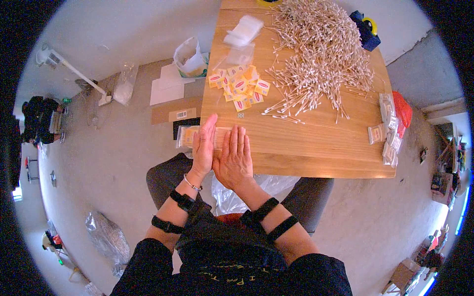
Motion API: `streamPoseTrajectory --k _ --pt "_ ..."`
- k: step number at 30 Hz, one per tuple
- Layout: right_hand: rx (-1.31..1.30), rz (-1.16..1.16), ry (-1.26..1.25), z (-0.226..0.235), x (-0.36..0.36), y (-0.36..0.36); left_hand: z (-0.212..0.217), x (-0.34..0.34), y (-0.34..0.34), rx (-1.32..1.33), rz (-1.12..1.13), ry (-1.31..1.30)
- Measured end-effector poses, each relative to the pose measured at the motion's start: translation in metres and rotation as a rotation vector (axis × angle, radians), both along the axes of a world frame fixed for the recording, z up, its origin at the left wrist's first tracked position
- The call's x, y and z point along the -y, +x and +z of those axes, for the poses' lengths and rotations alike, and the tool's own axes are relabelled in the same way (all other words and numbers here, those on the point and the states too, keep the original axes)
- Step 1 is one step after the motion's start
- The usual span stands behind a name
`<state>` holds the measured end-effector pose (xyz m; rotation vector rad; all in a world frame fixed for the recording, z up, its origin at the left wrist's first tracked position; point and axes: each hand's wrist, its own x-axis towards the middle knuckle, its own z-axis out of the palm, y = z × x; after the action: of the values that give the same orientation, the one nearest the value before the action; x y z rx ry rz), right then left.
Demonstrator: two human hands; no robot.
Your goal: The person is packaging a bundle of cotton swabs into a small plastic bag on a wooden table.
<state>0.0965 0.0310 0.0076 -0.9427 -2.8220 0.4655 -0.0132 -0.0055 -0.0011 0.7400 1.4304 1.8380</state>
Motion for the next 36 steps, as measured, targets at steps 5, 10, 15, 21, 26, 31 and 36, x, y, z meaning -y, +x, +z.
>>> streamPoseTrajectory --k 5,10,15,21,26,31,36 --pt "-0.046 -0.039 -0.003 -0.003 0.002 -0.002 -0.003 0.001 0.001 -0.046 -0.01 -0.009" --pt "-0.054 -0.067 0.009 -0.006 0.002 -0.003 -0.002 0.006 -0.003 -0.166 -0.093 -0.083" --pt "-0.033 -0.059 -0.013 -0.002 0.002 -0.003 -0.004 0.001 0.003 -0.21 0.077 -0.035" --pt "-0.053 -0.081 -0.003 -0.002 0.003 -0.005 0.001 0.005 -0.007 -0.204 -0.105 -0.094" --pt "-0.045 -0.096 -0.003 -0.004 0.007 -0.008 -0.008 0.004 -0.006 -0.078 -0.087 -0.009" --pt "-0.03 -0.073 0.023 -0.007 0.007 -0.007 0.008 0.009 -0.004 -0.182 -0.065 -0.064" --pt "-0.087 -0.067 -0.022 -0.002 0.005 -0.006 0.024 0.024 -0.035 -0.611 0.194 -0.219"
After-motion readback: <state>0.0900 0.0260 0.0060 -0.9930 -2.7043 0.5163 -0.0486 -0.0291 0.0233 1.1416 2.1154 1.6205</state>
